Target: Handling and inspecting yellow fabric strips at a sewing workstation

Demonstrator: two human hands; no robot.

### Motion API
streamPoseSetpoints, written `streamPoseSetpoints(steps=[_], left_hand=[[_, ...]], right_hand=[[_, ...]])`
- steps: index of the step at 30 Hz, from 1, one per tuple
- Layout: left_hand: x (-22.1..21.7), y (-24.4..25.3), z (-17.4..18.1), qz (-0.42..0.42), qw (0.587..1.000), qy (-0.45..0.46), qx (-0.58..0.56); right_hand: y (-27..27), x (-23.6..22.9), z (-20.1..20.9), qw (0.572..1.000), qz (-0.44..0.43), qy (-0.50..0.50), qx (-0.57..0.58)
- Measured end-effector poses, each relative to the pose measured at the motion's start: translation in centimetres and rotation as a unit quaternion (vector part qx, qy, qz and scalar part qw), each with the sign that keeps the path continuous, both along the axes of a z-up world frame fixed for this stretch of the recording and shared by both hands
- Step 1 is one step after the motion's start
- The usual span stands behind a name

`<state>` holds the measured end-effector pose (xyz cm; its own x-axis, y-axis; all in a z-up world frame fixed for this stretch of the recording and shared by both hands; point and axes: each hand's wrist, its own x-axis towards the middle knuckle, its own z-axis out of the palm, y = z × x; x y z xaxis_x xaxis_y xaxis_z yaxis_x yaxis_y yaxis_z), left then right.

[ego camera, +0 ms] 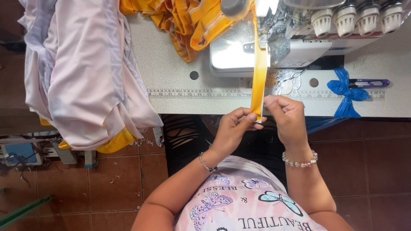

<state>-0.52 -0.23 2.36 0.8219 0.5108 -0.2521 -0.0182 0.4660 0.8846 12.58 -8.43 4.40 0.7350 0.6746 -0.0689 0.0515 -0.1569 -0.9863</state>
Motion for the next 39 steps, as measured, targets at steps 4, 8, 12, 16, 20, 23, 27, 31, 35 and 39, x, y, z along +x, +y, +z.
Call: streamPoseSetpoints(steps=[4,8,12,16,20,23,27,31,35,39], left_hand=[[-0.3,0.1,0.5,0.004,0.998,0.027,0.048],[-0.2,1.5,1.1,0.086,0.922,0.024,0.378],[1.8,4.5,2.6,0.205,0.696,-0.071,0.684],[4.0,6.9,3.3,0.182,0.643,-0.111,0.736],[4.8,7.7,3.7,0.146,0.631,-0.084,0.757],[4.9,7.8,3.7,0.146,0.625,-0.076,0.763],[4.7,7.9,2.1,0.158,0.634,-0.089,0.752],[2.9,10.2,1.8,0.245,0.666,-0.105,0.697],[1.1,18.2,0.6,0.336,0.729,0.007,0.596],[-0.8,28.9,-2.4,0.364,0.694,0.142,0.605]], right_hand=[[0.2,-1.8,2.3,0.999,0.027,0.019,-0.011],[0.5,-1.6,2.5,1.0,0.001,-0.013,-0.018],[1.7,0.0,2.3,0.999,-0.015,-0.042,-0.004],[3.2,1.7,1.2,0.997,-0.032,-0.059,0.024],[4.0,2.0,2.3,0.997,-0.054,-0.058,0.026],[4.0,1.9,2.5,0.997,-0.05,-0.06,0.028],[3.5,2.6,0.1,0.997,-0.03,-0.068,0.017],[2.3,1.4,1.0,0.998,-0.037,-0.041,0.042],[0.4,1.4,0.7,0.995,-0.09,0.037,-0.015],[-0.5,0.6,1.2,0.992,-0.107,0.045,-0.054]])
